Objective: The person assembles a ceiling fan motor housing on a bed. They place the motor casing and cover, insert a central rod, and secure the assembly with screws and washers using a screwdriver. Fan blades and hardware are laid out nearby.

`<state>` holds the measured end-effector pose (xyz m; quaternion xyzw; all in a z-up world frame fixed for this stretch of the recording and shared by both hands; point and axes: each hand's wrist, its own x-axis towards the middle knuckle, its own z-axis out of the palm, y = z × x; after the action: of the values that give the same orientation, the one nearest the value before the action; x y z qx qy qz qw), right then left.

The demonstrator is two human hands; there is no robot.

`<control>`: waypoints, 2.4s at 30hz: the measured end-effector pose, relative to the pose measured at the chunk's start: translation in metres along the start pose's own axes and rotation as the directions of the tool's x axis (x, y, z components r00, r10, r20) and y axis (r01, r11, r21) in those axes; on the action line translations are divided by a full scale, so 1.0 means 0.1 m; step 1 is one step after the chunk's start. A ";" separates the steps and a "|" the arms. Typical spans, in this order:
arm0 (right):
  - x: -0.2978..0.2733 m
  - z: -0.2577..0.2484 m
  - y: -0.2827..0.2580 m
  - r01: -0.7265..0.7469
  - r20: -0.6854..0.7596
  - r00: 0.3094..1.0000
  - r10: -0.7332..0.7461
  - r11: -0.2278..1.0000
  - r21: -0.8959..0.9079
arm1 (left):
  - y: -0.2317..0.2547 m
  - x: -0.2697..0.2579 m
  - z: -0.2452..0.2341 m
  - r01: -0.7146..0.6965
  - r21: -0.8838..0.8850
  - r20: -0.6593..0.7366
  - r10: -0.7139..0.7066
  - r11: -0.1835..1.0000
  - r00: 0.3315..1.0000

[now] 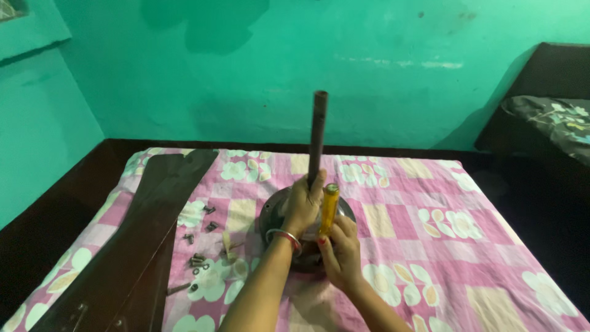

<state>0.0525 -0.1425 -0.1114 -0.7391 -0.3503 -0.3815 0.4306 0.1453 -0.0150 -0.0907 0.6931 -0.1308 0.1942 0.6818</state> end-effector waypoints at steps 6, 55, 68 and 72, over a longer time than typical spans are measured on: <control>-0.02 0.02 -0.04 -0.071 0.025 0.997 0.073 0.995 -0.068 | 0.11 -0.10 0.05 -0.034 0.040 -0.060 0.036 0.999 0.998; -0.36 0.05 0.57 -0.771 0.009 0.579 0.815 0.544 0.331 | 1.13 -0.84 -0.03 0.014 -0.434 0.024 -0.004 0.901 1.000; -0.36 0.05 0.28 -0.499 0.281 0.598 0.751 0.074 0.864 | 1.06 -0.60 0.25 0.246 -0.505 0.102 -0.226 0.827 0.969; -0.32 -0.02 0.23 -0.618 0.260 0.677 0.688 0.340 0.709 | 1.07 -0.63 0.20 0.293 -0.481 0.228 -0.205 0.826 0.952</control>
<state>0.0568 -0.1596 -0.1468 -0.5498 -0.1301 -0.0268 0.8247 0.0430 -0.0441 -0.0227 0.5128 -0.1419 0.0033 0.8467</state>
